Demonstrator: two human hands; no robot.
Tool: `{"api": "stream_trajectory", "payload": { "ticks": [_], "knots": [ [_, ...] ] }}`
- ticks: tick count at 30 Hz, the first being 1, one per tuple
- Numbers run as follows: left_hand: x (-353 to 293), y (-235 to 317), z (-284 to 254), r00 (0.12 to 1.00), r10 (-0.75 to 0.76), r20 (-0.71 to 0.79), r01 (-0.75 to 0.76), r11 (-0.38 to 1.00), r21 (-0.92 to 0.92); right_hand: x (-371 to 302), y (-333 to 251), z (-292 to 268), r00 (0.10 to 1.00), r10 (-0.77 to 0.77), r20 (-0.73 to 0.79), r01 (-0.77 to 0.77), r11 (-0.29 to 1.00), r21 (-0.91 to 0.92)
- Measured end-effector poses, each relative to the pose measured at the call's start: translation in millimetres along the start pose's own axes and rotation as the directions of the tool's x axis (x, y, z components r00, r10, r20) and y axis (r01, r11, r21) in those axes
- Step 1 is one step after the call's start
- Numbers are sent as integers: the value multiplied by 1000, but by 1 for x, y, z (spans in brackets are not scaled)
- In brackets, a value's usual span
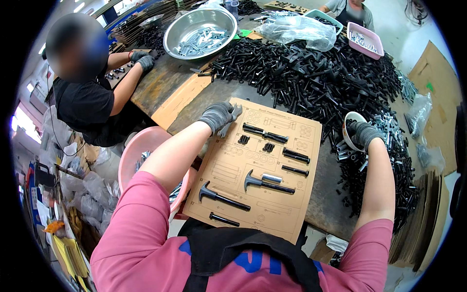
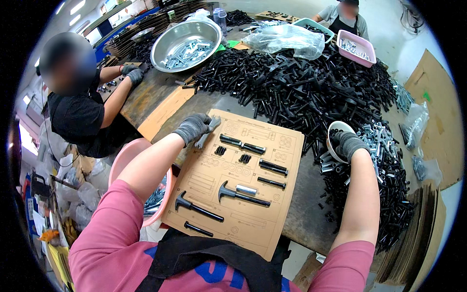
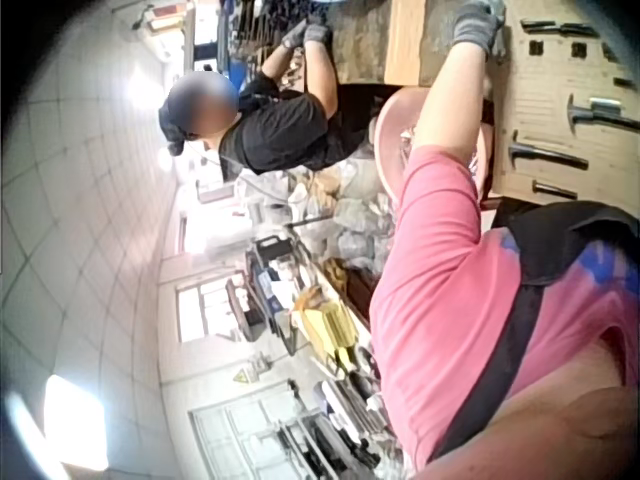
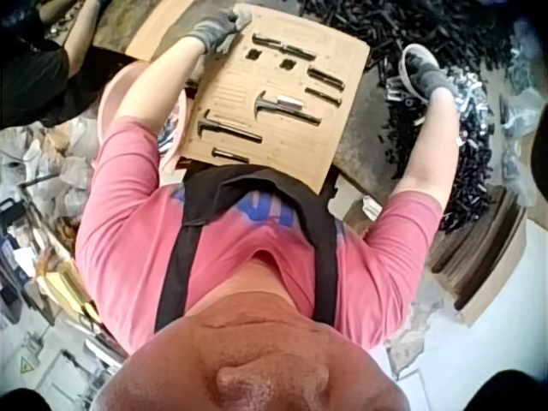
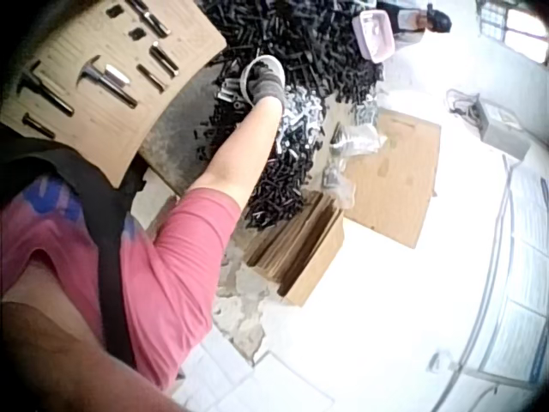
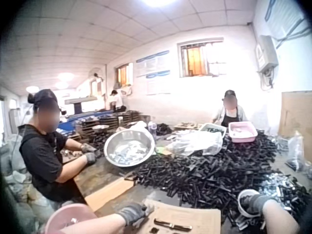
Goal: The person assembles small metal hardware components on a cardboard template. They pick up black cylindrical parts and silver fasteners, place them on the template, and use a hammer to secure them. The person repeats this process for multiple sets of hardware.
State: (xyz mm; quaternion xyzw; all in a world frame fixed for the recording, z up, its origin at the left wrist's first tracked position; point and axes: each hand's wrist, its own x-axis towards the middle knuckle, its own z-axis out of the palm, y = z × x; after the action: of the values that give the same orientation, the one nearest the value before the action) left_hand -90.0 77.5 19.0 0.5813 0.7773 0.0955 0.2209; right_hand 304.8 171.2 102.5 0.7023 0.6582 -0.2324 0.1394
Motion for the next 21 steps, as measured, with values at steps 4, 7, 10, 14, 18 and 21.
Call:
{"api": "stream_trajectory", "payload": {
  "ticks": [4, 7, 10, 14, 18, 21],
  "knots": [
    [-10, 3, -4, 998, -68, -4, 68, 998, 11, 51, 33, 5, 934, -354, -53, 287, 829, -480],
    [-24, 16, -8, 999, -39, 28, 34, 987, 158, 49, 48, 10, 906, -392, -162, 296, 858, -420],
    [-30, 16, -1, 1000, 13, 6, -14, 959, 284, 46, 46, 9, 892, -417, -176, 315, 851, -420],
    [-34, 21, 0, 1000, -11, -28, 19, 954, 299, 27, 27, 13, 835, -442, -327, 266, 845, -463],
    [-32, 17, 4, 997, -38, -61, 51, 973, 227, 52, 41, 15, 788, -340, -513, 188, 927, -325],
    [-33, 15, 5, 997, -22, -69, 37, 975, 221, 56, 48, 21, 665, -328, -671, 348, 931, -110]
  ]
}}
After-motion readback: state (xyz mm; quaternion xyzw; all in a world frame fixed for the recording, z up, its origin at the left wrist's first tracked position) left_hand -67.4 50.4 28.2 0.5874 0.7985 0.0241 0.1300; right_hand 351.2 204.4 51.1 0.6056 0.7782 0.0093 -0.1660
